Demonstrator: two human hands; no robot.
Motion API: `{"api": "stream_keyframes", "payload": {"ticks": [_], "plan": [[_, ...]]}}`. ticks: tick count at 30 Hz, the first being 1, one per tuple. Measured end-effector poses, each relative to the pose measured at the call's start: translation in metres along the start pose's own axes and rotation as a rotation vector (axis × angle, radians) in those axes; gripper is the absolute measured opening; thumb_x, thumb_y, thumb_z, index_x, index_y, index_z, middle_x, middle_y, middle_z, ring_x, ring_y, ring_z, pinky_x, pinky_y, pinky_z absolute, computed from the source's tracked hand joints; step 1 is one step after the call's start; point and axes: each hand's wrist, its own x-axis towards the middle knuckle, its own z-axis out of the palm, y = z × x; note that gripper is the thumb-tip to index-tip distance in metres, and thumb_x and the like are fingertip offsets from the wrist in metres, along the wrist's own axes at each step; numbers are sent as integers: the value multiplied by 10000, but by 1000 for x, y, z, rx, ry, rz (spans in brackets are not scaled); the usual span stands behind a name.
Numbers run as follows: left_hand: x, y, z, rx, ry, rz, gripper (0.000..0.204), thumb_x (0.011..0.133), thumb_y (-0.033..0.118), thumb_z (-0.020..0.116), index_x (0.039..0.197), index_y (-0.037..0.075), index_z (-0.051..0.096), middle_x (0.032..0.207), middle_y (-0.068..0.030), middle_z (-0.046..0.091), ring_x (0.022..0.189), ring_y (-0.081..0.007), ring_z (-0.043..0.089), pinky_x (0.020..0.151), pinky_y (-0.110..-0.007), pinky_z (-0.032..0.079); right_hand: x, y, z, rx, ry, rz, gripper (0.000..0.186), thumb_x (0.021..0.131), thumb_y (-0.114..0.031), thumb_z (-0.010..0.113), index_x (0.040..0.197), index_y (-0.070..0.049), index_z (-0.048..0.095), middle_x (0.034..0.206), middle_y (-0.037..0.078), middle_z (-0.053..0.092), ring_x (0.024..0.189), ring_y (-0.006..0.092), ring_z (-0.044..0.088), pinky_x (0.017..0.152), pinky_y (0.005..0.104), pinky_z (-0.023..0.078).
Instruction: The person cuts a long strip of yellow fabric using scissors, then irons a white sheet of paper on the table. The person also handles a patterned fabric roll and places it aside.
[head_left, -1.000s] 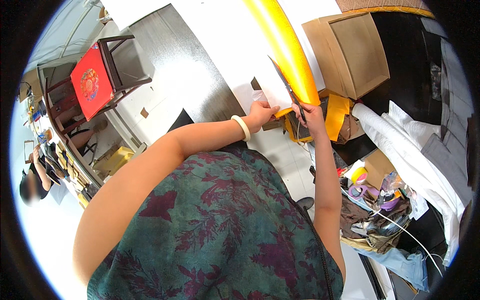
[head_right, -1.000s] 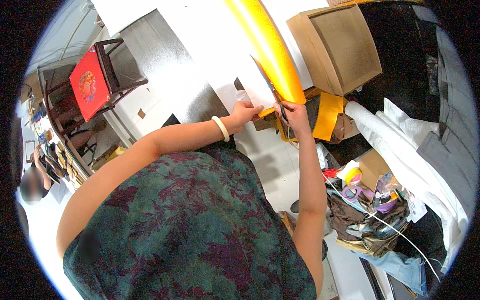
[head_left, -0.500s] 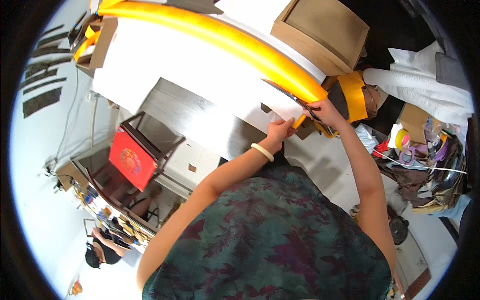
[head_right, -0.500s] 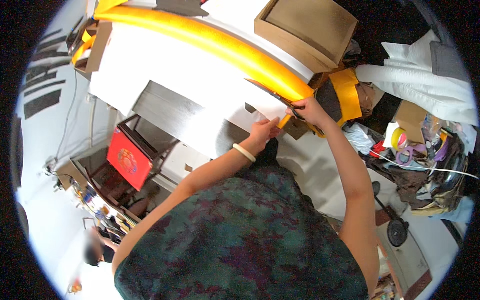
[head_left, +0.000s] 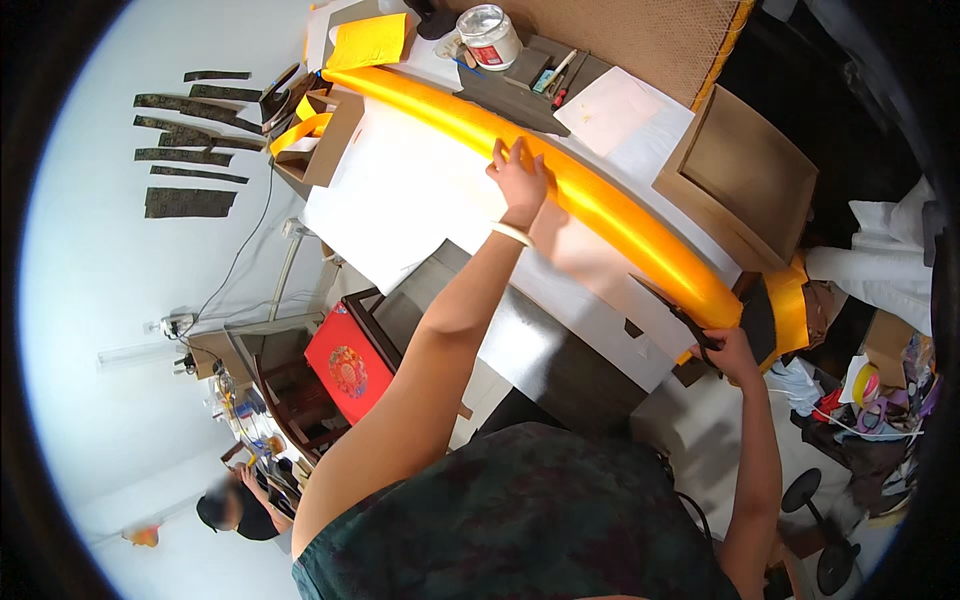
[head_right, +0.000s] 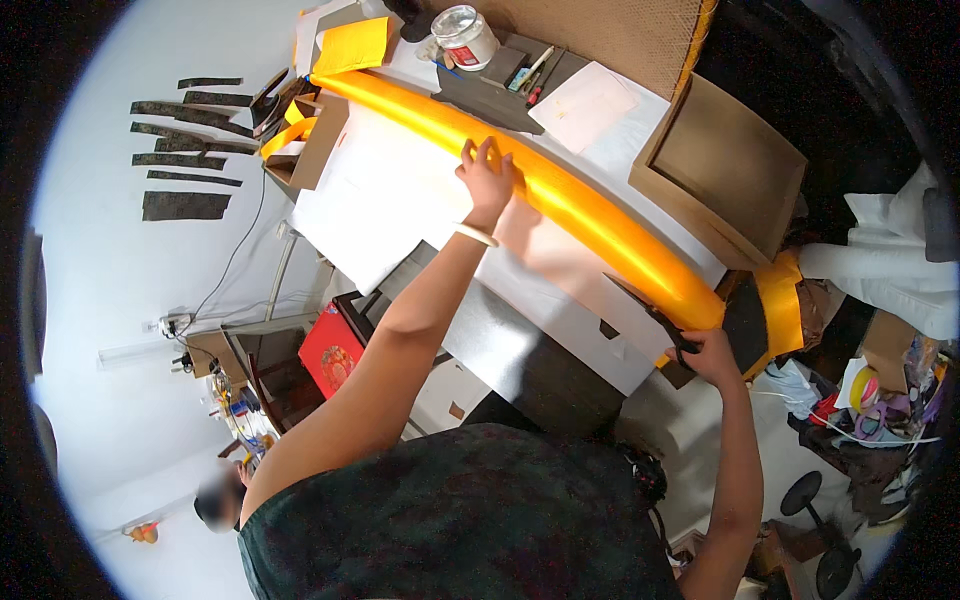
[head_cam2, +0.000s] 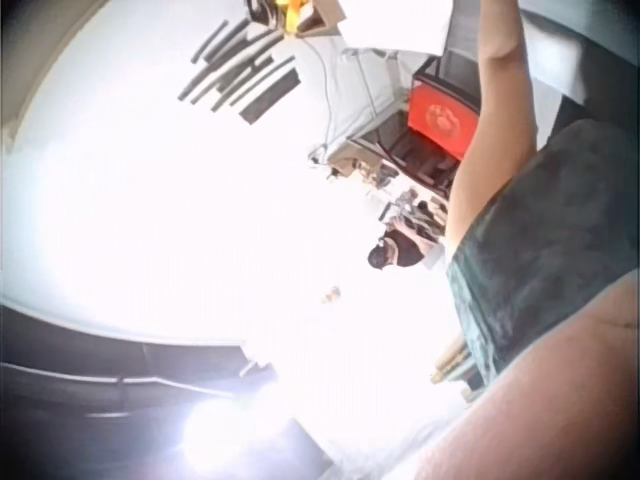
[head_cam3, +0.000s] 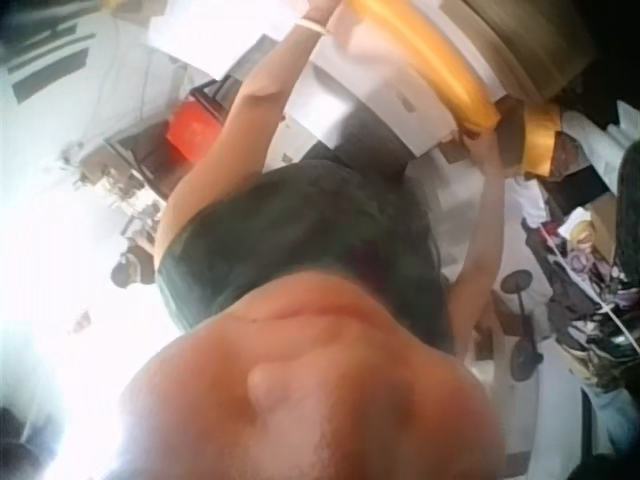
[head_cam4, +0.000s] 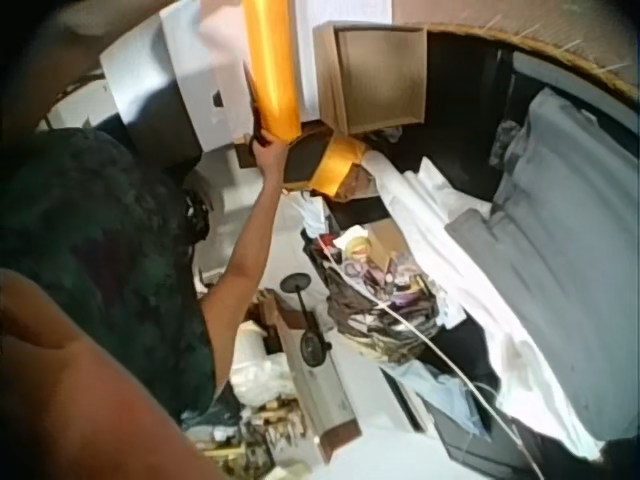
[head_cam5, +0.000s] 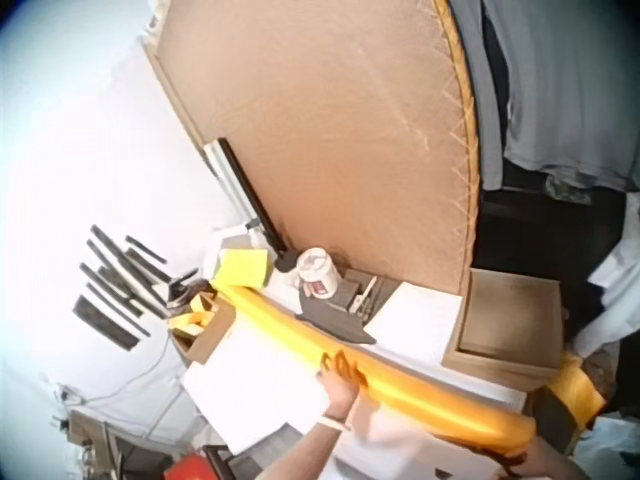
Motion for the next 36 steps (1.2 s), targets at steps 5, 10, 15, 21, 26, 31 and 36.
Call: {"api": "stream_keyframes", "payload": {"ticks": [5,10,15,21,26,31,36], "plan": [[22,67,14,64,-66,-48,473,848,264,797,1294,131,720,1570,-185,428,1349,-455,384,1092,-584,350,-13,-9,-6,-20,47,84,384,842,-226,902,1082,52,791,819,117,772,712,70,633,645,299,512],[51,43,49,66,12,135,559,811,505,829,1233,161,698,1373,-177,548,1269,-455,448,966,-679,400,-2,29,-27,-138,0,67,400,860,-217,892,1163,19,779,909,101,793,815,73,663,713,307,541],[75,-13,10,234,-203,815,882,688,754,832,1415,294,643,1490,-14,543,1310,-348,478,1034,-638,360,8,22,-36,34,-52,140,359,894,-193,867,1170,17,775,900,44,781,802,50,637,707,270,527],[116,-22,-2,408,-501,994,981,712,409,964,1538,267,455,1526,-26,522,1485,-290,420,1267,-623,162,24,2,-27,87,-74,171,359,903,-218,865,1155,19,771,891,-4,744,805,41,606,723,249,516],[89,-9,-10,264,-357,1051,872,782,299,915,1515,188,456,1504,-128,514,1476,-377,398,1254,-589,259,36,-7,-22,90,-93,135,383,912,-255,859,1182,1,767,865,-27,712,810,36,573,733,254,506],[-78,10,-34,-228,-669,1118,385,873,96,699,1252,61,641,1371,-188,586,1342,-396,532,1157,-571,414,45,-2,-25,71,-107,114,372,936,-285,833,1191,-20,774,829,-36,684,765,30,554,691,239,484],[-162,14,-50,9,-886,1103,522,930,214,705,1412,54,582,1688,-176,306,1547,-390,306,1297,-586,188,50,-10,-32,75,-165,227,317,951,-294,818,1127,-32,794,756,-69,636,629,11,482,561,219,401]]}}
